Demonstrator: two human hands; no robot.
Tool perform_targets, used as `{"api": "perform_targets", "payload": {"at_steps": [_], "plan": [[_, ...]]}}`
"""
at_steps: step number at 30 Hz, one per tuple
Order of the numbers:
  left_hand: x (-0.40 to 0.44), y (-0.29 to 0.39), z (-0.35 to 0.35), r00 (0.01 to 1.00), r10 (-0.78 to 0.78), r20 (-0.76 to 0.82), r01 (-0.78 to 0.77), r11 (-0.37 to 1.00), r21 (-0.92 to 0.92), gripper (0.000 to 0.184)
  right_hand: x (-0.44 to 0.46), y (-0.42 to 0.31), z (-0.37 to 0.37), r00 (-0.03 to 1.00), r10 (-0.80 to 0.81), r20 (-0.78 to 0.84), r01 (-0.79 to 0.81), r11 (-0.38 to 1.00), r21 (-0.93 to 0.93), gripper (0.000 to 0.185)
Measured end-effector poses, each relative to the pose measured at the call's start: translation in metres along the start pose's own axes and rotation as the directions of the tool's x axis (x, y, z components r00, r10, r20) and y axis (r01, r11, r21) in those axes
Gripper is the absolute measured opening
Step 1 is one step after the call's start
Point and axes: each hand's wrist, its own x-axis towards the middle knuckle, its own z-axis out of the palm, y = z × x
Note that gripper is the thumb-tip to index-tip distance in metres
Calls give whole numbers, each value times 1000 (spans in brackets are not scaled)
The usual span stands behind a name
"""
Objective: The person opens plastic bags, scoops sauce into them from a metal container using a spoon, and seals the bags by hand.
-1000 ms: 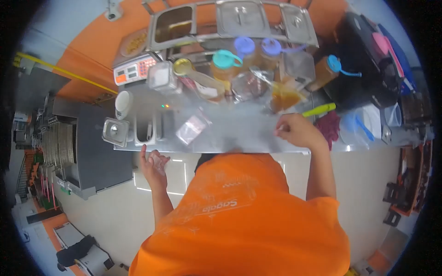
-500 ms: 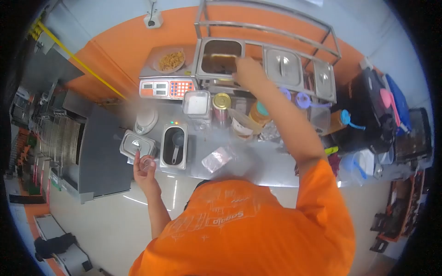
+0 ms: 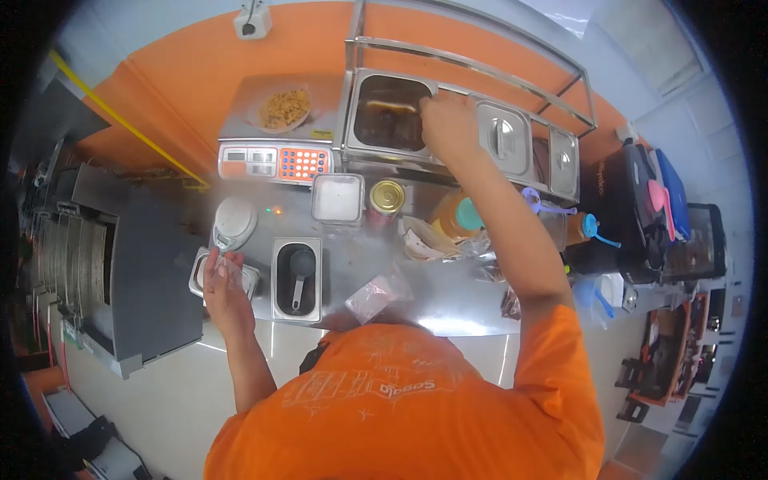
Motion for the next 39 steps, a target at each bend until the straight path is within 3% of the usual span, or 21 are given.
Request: {"api": "perform_targets", "payload": {"at_steps": [2,7,10,12,16,18,25,27,30,33,38,39], "plan": [[10,-10,1,987,-19,160,20,1000,-3,51,3,5,12,999,36,-22,-36,999,-2,16],[27,-19,27,969,-47,243,26,996,87,51,-4,14,23,992,124,-18,-124,992,5,17],[37,-19,40,956,-53,288,14,991,135,53,-12,13,10,989,102,108,-115,985,130,17],[42,-19,45,947,-56,317,4,987,161,57,-19,4,7,976,106,188,-162,936,313,16],[52,-15,61,939,-39,343,-23,984,174,56,-24,-8,22,974,146,170,-202,901,384,16],[57,-13,67,935,-29,354,-41,981,188,57,-26,-5,28,913,263,312,-407,651,641,16],[74,-15,76,909,29,415,-110,979,174,59,-37,8,31,849,336,408,-522,412,747,16],[78,-15,81,898,32,438,-114,980,162,59,-41,10,27,771,340,538,-622,223,751,16],[83,-15,91,896,5,443,-105,974,202,58,-47,15,30,784,332,525,-588,124,799,16],[88,-17,107,881,34,472,-144,969,199,58,-47,22,22,773,352,528,-596,114,795,17],[112,-22,142,795,51,604,-159,979,127,59,-43,27,0,738,429,522,-595,46,803,18],[119,-20,149,792,-49,609,-108,970,218,63,-41,29,-3,727,453,516,-598,47,800,19]]}}
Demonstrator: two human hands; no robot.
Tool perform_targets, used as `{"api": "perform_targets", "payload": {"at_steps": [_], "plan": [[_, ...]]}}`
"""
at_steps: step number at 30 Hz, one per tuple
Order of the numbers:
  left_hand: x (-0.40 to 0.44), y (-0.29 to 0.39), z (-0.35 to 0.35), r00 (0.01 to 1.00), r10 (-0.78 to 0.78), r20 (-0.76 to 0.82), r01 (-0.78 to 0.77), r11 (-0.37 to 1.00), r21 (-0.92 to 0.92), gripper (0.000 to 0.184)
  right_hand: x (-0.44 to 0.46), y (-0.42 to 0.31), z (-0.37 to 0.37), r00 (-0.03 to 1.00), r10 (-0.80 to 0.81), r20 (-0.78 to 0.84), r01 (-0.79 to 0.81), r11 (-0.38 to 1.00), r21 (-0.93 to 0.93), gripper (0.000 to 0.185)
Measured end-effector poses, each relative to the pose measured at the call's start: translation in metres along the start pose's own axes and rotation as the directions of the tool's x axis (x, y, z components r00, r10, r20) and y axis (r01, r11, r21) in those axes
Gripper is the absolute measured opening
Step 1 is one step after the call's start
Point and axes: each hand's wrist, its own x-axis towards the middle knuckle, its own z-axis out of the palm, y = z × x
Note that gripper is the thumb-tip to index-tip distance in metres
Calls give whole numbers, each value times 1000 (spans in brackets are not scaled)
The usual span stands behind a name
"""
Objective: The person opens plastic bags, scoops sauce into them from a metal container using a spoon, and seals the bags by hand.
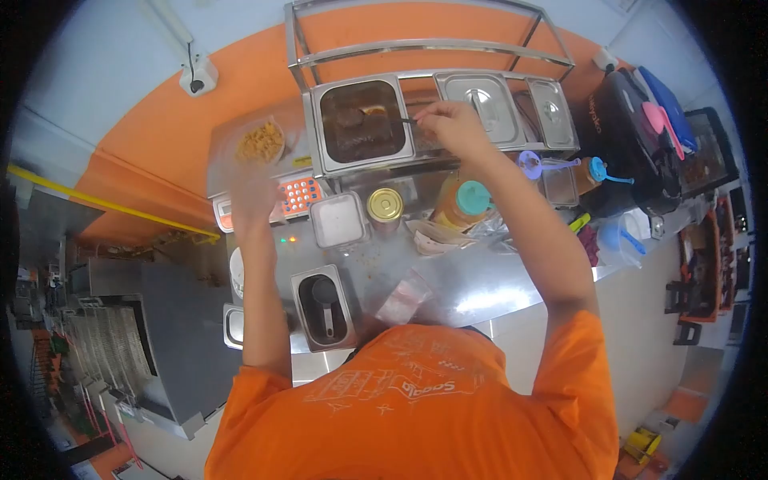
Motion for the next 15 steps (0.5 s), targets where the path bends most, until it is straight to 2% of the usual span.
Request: {"api": "perform_targets", "payload": {"at_steps": [1,3,4,6,9,13,15], "plan": [[11,1,4,1000,5,2,-5,1000,2,63,3,1,-3,1000,-4,-1,4,1000,3,19],[33,1,14,990,30,136,-50,987,150,66,13,5,-11,995,-92,-26,92,996,-11,19],[44,3,18,990,32,137,-53,987,151,66,13,2,-14,995,-94,-28,94,996,-9,19],[65,7,24,953,123,278,-224,903,367,67,13,-6,-22,989,-142,-36,143,990,17,19],[94,3,34,920,128,372,-257,911,323,66,13,-19,-32,976,-211,-51,214,976,49,19],[110,17,50,889,108,445,-284,891,353,61,18,-26,-46,977,-203,-70,203,979,4,19],[109,32,60,881,-9,473,-259,828,498,56,15,-31,-50,976,-209,-60,211,977,29,20]]}}
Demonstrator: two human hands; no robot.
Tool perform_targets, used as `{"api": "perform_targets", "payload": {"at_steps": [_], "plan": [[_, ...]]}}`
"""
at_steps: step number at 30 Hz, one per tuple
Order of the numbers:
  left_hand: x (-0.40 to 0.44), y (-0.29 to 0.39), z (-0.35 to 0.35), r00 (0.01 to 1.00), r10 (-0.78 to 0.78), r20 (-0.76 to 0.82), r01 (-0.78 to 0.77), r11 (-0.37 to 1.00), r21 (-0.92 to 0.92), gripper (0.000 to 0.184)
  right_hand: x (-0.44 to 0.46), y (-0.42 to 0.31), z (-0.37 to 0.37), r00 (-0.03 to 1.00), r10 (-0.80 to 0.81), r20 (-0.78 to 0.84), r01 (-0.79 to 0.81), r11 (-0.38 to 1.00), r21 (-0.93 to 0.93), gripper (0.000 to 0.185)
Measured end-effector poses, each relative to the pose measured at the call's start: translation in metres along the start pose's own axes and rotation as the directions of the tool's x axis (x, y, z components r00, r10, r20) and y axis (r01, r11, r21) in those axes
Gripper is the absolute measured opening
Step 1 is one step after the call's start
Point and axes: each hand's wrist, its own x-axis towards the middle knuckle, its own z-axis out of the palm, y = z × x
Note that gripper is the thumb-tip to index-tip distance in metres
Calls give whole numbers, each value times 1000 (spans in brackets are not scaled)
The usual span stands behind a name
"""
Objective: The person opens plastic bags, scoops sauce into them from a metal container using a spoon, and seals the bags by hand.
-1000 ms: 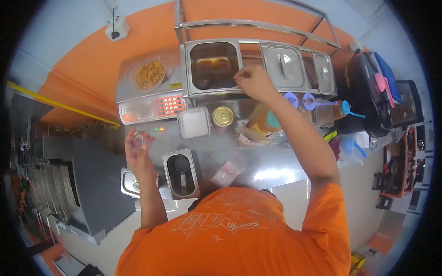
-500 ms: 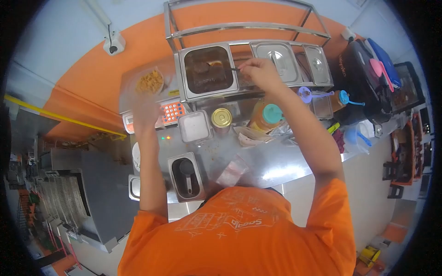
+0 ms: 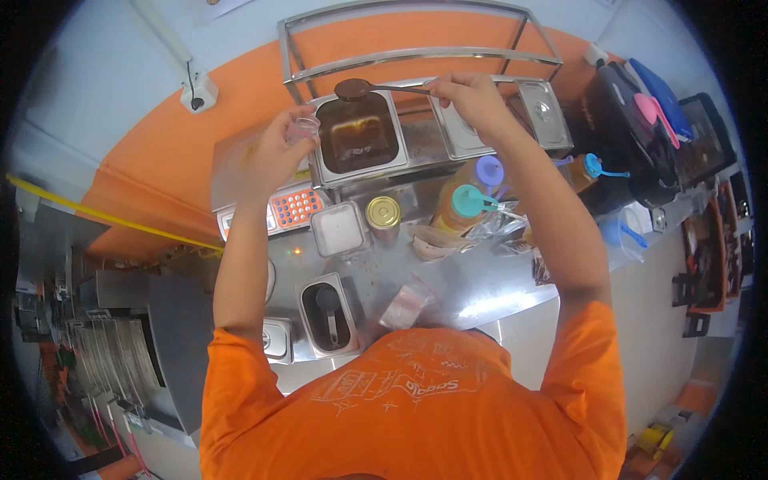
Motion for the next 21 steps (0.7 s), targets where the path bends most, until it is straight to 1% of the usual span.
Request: {"api": "perform_targets", "payload": {"at_steps": [1,3,4,6,8,10,12,13,15,21], "plan": [[1,7,1,1000,6,5,-6,1000,2,56,0,1,-2,1000,-2,-7,2,1000,2,20],[5,17,2,1000,-21,-4,21,994,104,55,2,5,-6,999,-24,22,24,1000,16,21],[11,7,5,1000,-16,3,15,994,108,55,2,5,-7,1000,-25,14,24,1000,19,21],[22,-20,11,998,65,3,-64,986,-157,60,0,6,-9,999,-34,22,34,999,28,19],[25,-34,13,997,75,-19,-77,985,-157,62,-1,8,-9,1000,-20,21,19,999,36,18],[28,-27,15,995,91,-49,-97,982,-161,65,1,8,-13,1000,-13,19,12,999,38,17],[25,-22,16,998,69,-13,-70,944,-321,67,1,10,-13,1000,-1,22,-1,998,69,17],[26,-25,17,998,67,-14,-68,944,-321,67,2,10,-14,1000,0,23,-2,998,69,17],[29,-33,18,995,98,-30,-103,956,-275,63,1,9,-14,999,-29,20,29,1000,4,18],[28,-39,21,997,73,-14,-74,965,-252,54,-1,5,-14,999,-36,18,35,999,17,18]]}}
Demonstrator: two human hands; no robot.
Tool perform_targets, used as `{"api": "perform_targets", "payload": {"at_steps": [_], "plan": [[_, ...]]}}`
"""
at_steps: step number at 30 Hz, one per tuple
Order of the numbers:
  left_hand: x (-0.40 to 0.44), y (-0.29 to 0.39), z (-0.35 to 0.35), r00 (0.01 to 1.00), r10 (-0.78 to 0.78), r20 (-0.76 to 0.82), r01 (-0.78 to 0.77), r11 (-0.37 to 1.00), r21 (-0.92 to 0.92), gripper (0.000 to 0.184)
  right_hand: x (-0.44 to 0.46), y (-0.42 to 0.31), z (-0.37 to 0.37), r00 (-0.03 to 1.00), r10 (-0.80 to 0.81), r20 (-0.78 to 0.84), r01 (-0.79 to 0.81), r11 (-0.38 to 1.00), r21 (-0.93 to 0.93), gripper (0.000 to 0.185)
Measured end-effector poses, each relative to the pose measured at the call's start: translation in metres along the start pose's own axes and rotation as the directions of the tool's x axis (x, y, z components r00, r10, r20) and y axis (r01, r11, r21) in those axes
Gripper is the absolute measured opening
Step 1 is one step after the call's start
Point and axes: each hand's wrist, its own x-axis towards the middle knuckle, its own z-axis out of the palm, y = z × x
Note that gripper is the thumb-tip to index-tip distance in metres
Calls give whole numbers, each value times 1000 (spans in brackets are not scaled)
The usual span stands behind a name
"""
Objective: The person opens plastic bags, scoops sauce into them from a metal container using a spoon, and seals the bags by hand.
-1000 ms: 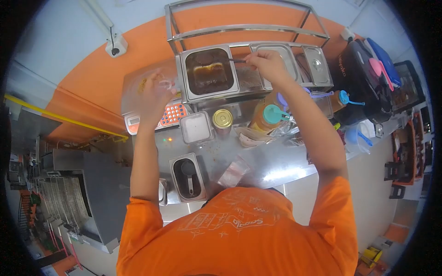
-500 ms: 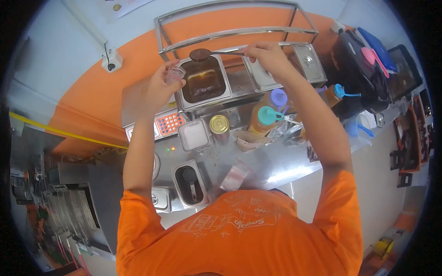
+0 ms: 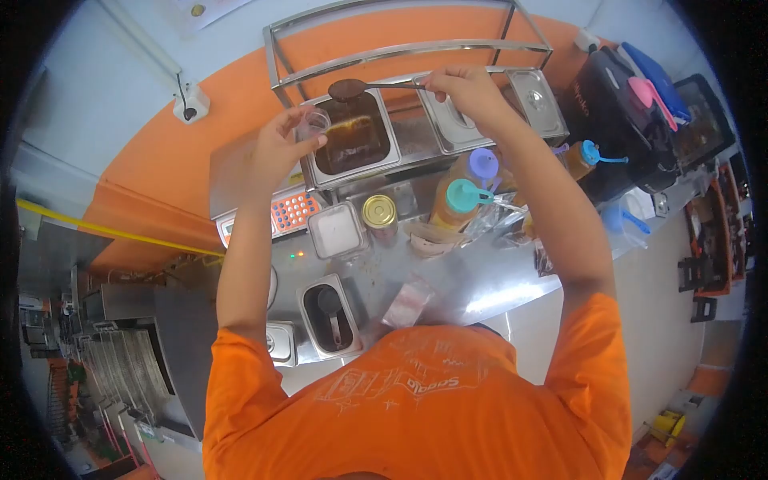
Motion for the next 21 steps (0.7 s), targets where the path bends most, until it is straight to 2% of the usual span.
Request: {"api": "perform_targets", "payload": {"at_steps": [3,6,13,16,21], "plan": [[1,-2,0,1000,-21,-20,21,1000,-10,54,3,5,0,999,-42,11,42,999,-4,24],[4,-7,-1,999,24,-27,-24,1000,-7,56,4,6,0,998,-53,19,53,999,0,23],[3,-7,-1,1000,-4,-7,4,996,-88,59,4,5,1,1000,12,5,-12,999,-35,18],[3,-7,0,1000,24,-15,-24,999,-35,60,1,0,3,1000,8,12,-8,999,-45,19],[2,-5,-1,1000,-11,-9,10,995,-94,60,1,-2,3,999,-30,23,32,997,-64,19]]}}
